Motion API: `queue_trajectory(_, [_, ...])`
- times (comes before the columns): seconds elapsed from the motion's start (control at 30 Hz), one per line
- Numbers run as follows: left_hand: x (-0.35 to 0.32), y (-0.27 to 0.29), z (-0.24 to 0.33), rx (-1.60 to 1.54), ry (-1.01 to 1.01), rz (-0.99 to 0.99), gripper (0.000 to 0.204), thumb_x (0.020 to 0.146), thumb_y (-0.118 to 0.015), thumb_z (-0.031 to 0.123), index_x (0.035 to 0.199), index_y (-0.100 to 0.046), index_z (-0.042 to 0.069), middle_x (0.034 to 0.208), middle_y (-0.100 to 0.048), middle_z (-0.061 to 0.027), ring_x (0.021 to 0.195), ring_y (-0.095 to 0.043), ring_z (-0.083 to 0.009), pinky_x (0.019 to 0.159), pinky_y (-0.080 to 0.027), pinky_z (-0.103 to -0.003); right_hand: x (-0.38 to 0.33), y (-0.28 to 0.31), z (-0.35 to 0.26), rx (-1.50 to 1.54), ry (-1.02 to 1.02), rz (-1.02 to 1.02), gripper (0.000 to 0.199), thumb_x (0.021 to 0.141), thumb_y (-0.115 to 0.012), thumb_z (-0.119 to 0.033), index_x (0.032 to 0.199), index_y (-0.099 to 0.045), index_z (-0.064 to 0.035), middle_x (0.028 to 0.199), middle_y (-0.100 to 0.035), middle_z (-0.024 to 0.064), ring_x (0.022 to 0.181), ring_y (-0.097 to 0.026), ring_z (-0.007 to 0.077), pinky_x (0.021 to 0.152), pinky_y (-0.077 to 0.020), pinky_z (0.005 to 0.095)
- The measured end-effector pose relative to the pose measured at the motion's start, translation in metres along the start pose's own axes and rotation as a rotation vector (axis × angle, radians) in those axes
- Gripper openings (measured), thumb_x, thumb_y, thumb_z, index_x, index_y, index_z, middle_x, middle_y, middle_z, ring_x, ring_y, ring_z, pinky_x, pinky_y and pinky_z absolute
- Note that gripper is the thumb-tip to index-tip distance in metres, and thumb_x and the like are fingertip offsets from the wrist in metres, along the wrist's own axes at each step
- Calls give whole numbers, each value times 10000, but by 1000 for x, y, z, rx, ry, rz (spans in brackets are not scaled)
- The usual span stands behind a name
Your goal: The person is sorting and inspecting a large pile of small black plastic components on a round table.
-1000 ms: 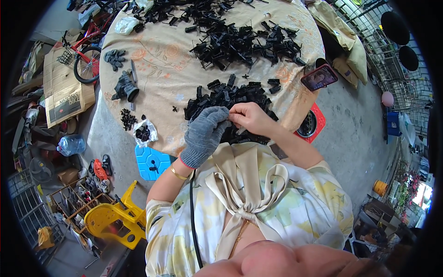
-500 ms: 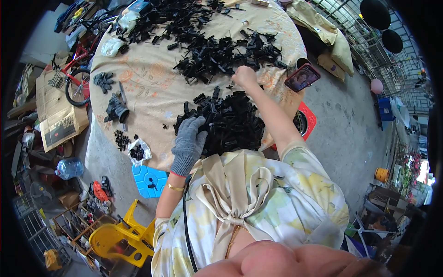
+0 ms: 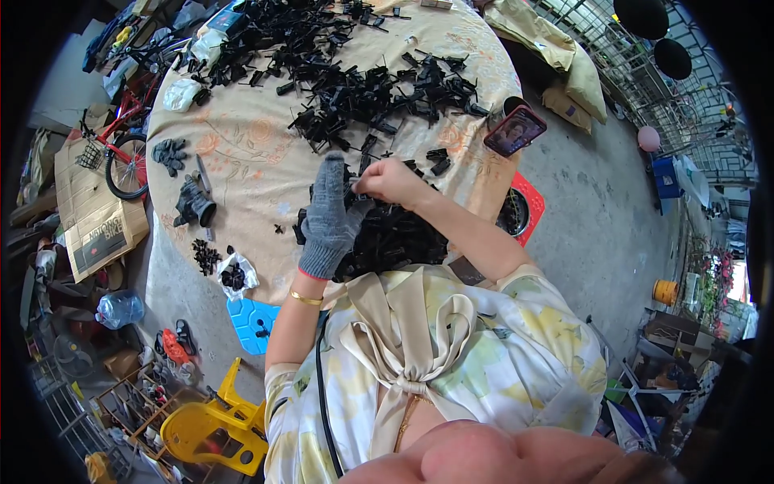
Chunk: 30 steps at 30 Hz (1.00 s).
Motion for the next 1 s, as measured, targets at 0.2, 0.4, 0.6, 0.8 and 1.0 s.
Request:
queue_trajectory(0.2, [5, 2, -5, -386, 275, -248, 764, 657, -755, 109, 1300, -350, 28, 1205, -466, -196, 1068, -499, -307, 902, -411, -358, -23, -9, -15, -44, 40, -46, 242, 710, -709, -198, 595, -552, -54, 513, -464, -41, 412, -371, 35, 392, -250, 201])
queue_trajectory(0.4, [10, 26, 9, -96, -37, 30, 784, 619, -762, 98, 1291, -362, 42, 1263, -428, -182, 1217, -374, -325, 1004, -318, -372, -32, 0, 1, 153, -144, -128, 198, 747, -654, -155, 628, -541, -44, 494, -425, -38, 391, -334, 36, 355, -215, 203])
queue_trajectory(0.6, [-5, 6, 6, -374, 172, -268, 722, 644, -733, 46, 1279, -388, 32, 1248, -469, -151, 1143, -471, -272, 945, -391, -343, -43, -3, 9, 203, -237, -153, 143, 768, -632, -102, 667, -550, -40, 482, -409, -35, 367, -296, 32, 340, -179, 209])
queue_trajectory(0.8, [-14, 12, 19, -477, 159, -278, 687, 671, -691, -62, 1277, -392, 63, 1122, -560, -88, 991, -547, -169, 874, -441, -299, -54, -19, 5, 312, -192, -301, 213, 764, -677, -156, 638, -537, -55, 519, -423, -44, 399, -319, 30, 362, -179, 201])
queue_trajectory(1.0, [-22, 10, 17, -989, 366, -169, 530, 728, -683, 0, 1206, -456, 18, 1117, -552, -79, 1008, -544, -164, 875, -444, -291, -65, -13, -10, 133, 13, -183, 197, 839, -607, -202, 749, -582, -29, 556, -454, -44, 462, -374, 25, 409, -262, 180])
Point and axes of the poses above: each hand's wrist, its own x-axis towards the middle knuckle, its own y-axis out of the back of the hand, z = x × y, the point moved 5 cm from there along x, towards the middle knuckle
